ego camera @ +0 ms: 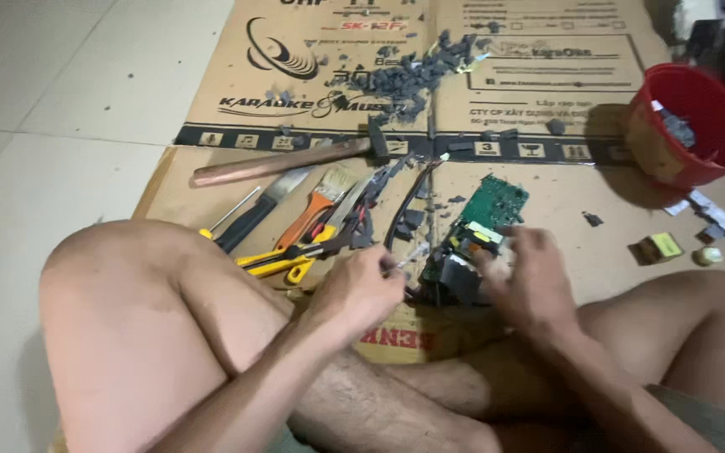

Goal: The person sits on the floor and uses a screwdriver to remove screws from a small electronic device. They then use their hands to pry open the casing and separate the internal components, including a circuit board, from the housing.

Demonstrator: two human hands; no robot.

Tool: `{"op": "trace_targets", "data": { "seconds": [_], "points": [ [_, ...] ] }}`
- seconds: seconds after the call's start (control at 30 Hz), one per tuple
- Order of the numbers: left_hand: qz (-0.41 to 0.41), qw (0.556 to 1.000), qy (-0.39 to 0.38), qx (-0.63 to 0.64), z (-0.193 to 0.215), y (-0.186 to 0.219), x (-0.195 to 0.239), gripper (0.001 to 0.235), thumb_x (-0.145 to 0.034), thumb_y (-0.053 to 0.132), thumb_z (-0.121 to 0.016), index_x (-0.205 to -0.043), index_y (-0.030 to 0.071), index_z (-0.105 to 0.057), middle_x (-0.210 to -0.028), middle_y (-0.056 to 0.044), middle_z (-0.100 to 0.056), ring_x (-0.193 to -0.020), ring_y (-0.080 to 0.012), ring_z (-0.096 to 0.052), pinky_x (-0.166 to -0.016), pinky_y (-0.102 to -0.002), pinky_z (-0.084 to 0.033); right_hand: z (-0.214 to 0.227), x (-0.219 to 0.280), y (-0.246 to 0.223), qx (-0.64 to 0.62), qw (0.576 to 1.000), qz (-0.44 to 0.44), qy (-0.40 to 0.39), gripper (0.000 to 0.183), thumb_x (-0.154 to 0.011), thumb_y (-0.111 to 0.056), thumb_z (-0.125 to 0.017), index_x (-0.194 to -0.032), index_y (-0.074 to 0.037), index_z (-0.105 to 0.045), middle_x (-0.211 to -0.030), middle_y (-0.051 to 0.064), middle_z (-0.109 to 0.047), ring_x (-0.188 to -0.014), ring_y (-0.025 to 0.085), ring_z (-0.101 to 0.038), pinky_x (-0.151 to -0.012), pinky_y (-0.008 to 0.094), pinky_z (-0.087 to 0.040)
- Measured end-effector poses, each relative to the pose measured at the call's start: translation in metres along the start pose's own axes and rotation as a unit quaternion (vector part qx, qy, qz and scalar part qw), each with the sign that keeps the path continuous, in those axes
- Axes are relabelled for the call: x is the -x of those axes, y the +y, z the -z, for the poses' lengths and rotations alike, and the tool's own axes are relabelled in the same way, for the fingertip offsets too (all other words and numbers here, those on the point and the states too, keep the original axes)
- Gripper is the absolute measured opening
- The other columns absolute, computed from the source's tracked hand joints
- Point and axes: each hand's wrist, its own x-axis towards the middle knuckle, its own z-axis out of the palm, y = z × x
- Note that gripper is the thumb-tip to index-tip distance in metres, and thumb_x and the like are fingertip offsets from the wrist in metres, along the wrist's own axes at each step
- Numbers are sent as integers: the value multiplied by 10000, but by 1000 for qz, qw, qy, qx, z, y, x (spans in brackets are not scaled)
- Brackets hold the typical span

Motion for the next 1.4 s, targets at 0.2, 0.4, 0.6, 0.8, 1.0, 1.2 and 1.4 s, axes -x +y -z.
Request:
{"op": "trace_targets", "data": {
  "seconds": [0.2, 0.4, 0.6, 0.8, 1.0, 1.2, 1.4],
  "points": [
    [-32, 997, -46, -57, 4, 16, 3, 371, -874, 288, -531, -1170, 156, -713, -1115, -172, -724, -1130, -393, -677, -901, -500, -542, 23, -7, -25, -60, 956, -164, -236, 878, -858, -625, -712, -1444, -33, -432, -1205, 262, -712, -1168, 421, -678, -1006, 558, -493],
    [-88, 988, -71, -101, -3, 16, 3, 335, -913, 219, -497, -1092, 116, -760, -1039, -186, -740, -1083, -400, -705, -927, -512, -550, 12, -16, -13, -75, 954, -161, -242, 887, -789, -656, -756, -1438, -126, -464, -1245, 194, -715, -1255, 395, -625, -1108, 551, -410],
    [-88, 986, -68, -123, -2, 17, -5, 308, -868, 216, -571, -1081, 94, -758, -1043, -214, -737, -1109, -434, -687, -926, -547, -545, 11, -17, -13, -62, 953, -121, -272, 762, -860, -623, -682, -1410, -144, -461, -1269, 200, -699, -1282, 413, -597, -1096, 566, -425],
    [-74, 990, -71, -99, -2, 22, -4, 321, -881, 165, -502, -1034, 87, -773, -973, -230, -752, -1076, -452, -699, -917, -563, -550, 17, -14, -25, -71, 953, -124, -266, 744, -904, -598, -651, -1439, -130, -432, -1251, 235, -691, -1260, 424, -610, -1094, 578, -423],
    [-77, 987, -103, -97, 1, 36, -1, 304, -901, 139, -543, -1090, 15, -745, -978, -229, -736, -1120, -438, -682, -984, -580, -519, 19, -14, -33, -61, 948, -144, -279, 809, -903, -592, -645, -1528, -161, -366, -1292, 211, -672, -1242, 394, -629, -1061, 586, -457],
    [-91, 978, -118, -147, -11, 38, -18, 224, -872, 86, -561, -953, -10, -746, -756, -158, -700, -837, -375, -743, -805, -561, -587, 23, -14, -35, -84, 940, -149, -294, 768, -954, -517, -617, -1554, -148, -312, -1312, 230, -646, -1268, 395, -609, -1081, 597, -439],
    [-44, 978, -100, -180, -13, 74, -11, 303, -917, -3, -445, -1017, -32, -730, -929, -209, -705, -984, -431, -723, -820, -576, -597, 32, -16, -47, -76, 941, -124, -306, 724, -963, -435, -614, -1550, -121, -329, -1285, 234, -666, -1244, 405, -630, -1076, 615, -432]
  ]
}}
